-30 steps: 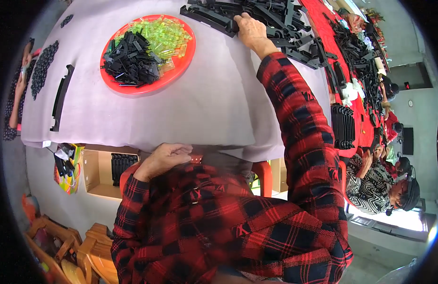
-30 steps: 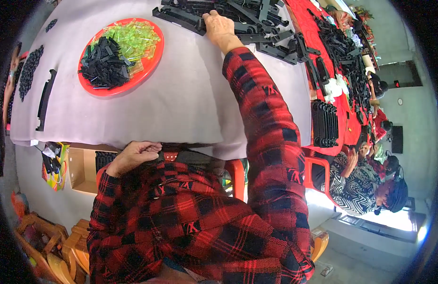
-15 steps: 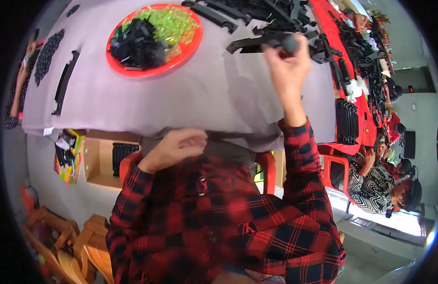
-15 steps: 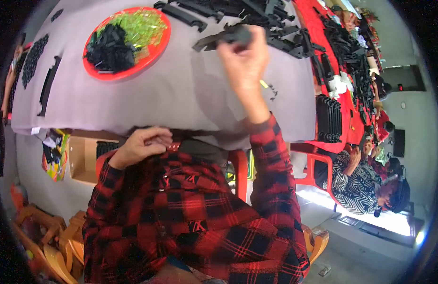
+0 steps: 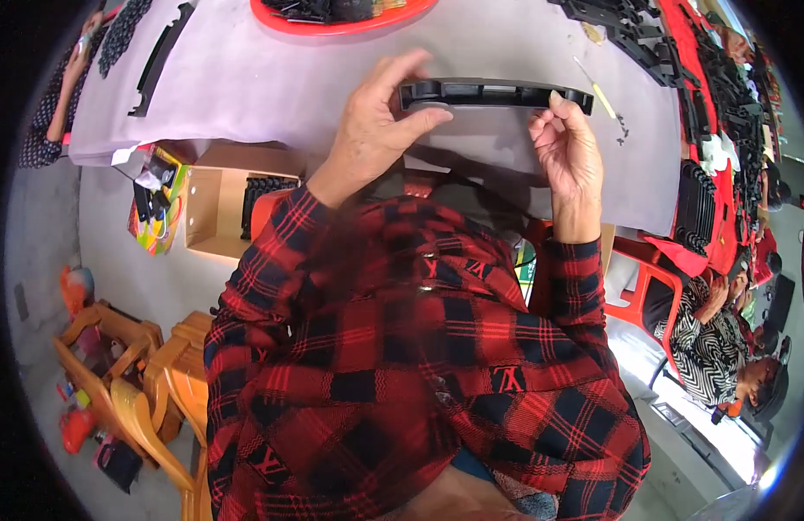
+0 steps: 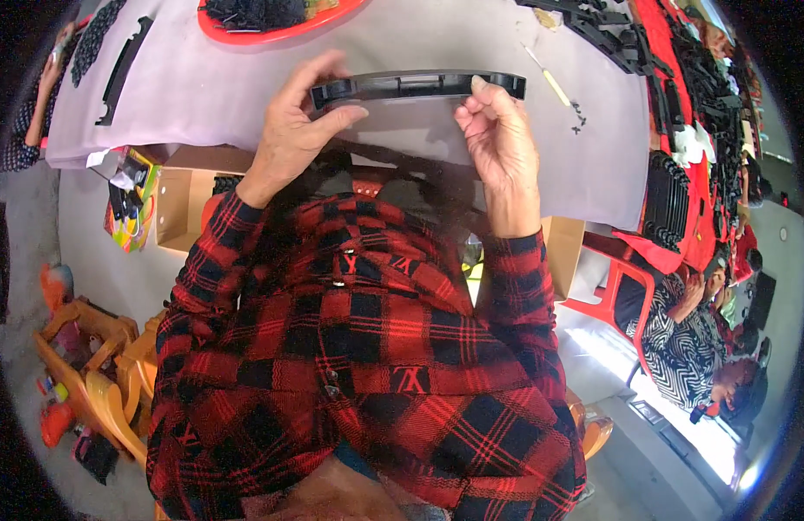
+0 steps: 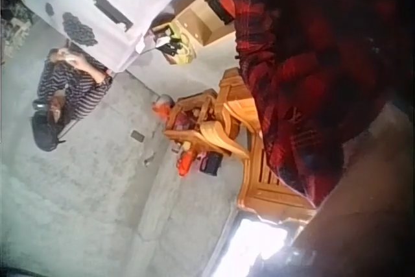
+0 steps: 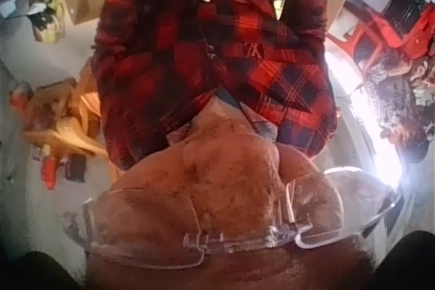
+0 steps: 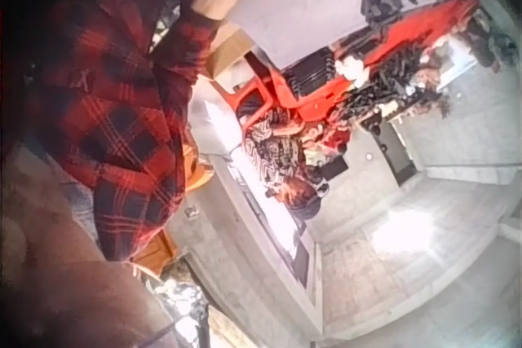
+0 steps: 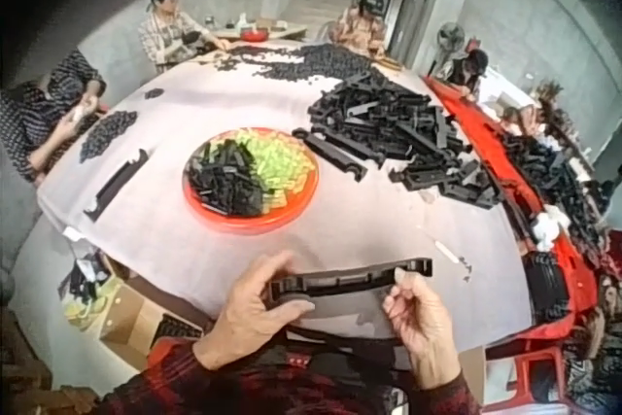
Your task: The person assembles level components by inserting green vial tubes and small parts into black plastic housings by hand.
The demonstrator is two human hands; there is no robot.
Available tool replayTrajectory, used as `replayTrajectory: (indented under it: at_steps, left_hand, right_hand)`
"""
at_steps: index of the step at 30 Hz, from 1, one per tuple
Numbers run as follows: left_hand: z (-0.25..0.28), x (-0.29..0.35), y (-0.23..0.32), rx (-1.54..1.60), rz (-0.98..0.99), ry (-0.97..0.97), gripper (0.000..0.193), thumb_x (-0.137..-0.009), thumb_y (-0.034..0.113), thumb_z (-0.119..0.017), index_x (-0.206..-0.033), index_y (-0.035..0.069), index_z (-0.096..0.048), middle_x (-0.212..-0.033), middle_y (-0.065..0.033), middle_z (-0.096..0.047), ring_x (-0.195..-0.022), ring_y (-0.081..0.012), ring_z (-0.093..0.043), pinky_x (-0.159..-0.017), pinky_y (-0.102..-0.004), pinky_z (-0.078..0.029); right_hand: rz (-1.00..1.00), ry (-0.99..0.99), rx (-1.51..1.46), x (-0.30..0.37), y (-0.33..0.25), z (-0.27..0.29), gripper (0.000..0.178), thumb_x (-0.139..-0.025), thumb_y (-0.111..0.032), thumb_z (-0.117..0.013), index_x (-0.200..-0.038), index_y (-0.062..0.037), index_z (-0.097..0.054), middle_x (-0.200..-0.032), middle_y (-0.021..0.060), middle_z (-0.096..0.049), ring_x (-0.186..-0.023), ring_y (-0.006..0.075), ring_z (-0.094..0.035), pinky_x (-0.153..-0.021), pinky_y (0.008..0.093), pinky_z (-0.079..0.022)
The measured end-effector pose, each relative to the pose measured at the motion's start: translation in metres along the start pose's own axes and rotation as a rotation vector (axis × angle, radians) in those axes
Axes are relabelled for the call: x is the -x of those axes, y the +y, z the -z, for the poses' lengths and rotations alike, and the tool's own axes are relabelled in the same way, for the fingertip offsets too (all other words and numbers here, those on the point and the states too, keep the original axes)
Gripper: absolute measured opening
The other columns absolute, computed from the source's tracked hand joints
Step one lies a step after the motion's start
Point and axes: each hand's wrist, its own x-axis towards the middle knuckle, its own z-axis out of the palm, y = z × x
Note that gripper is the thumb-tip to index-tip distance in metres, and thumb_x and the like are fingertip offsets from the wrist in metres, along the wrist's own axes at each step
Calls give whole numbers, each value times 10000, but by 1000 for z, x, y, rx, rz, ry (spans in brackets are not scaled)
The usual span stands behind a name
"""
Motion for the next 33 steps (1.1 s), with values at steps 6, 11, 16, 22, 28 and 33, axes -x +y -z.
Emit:
replayTrajectory:
  at_steps: [6,11,16,22,28,33]
  left_hand:
    - [10,5,-3,-75,46,-132,318,-824,40,-756,-1119,5,-645,-990,-34,-579,-944,-138,-564,-843,-257,-460]
    - [16,1,-9,-63,-35,-168,307,-827,47,-756,-1108,6,-640,-990,-30,-574,-901,-125,-548,-817,-251,-458]
    - [17,0,-7,-67,29,-146,288,-843,47,-751,-1106,14,-638,-963,-15,-569,-869,-99,-541,-766,-236,-462]
    - [13,-1,-10,-148,32,-58,318,-847,49,-749,-1139,18,-627,-946,-11,-561,-818,-91,-538,-710,-231,-465]
    - [12,-1,-15,-160,-51,60,494,-827,31,-743,-1289,6,-569,-1079,-80,-540,-854,-152,-603,-757,-270,-520]
    - [18,-3,-9,-434,-184,102,624,-785,29,-748,-1364,31,-516,-1184,-127,-548,-1007,-253,-611,-888,-344,-511]
  right_hand:
    - [-15,11,143,-4,12,14,204,-896,-96,-710,-1017,23,-596,-854,63,-671,-668,121,-643,-603,286,-592]
    - [129,-22,377,-6,-3,21,358,-902,-134,-716,-1219,-59,-568,-1140,95,-636,-701,93,-606,-599,258,-572]
    - [304,-148,777,-2,-8,25,370,-825,-68,-772,-1174,-65,-650,-1084,21,-630,-726,55,-555,-603,200,-463]
    - [556,-215,1484,5,-1,10,386,-764,-28,-787,-1129,-55,-663,-996,33,-623,-712,97,-566,-610,243,-472]
    - [674,-312,1564,-9,-4,7,360,-746,-56,-794,-1085,-44,-671,-931,99,-609,-775,245,-625,-702,325,-505]
    - [645,-363,1650,-25,-22,14,336,-734,-72,-805,-1044,-44,-678,-901,91,-603,-775,242,-627,-701,329,-504]
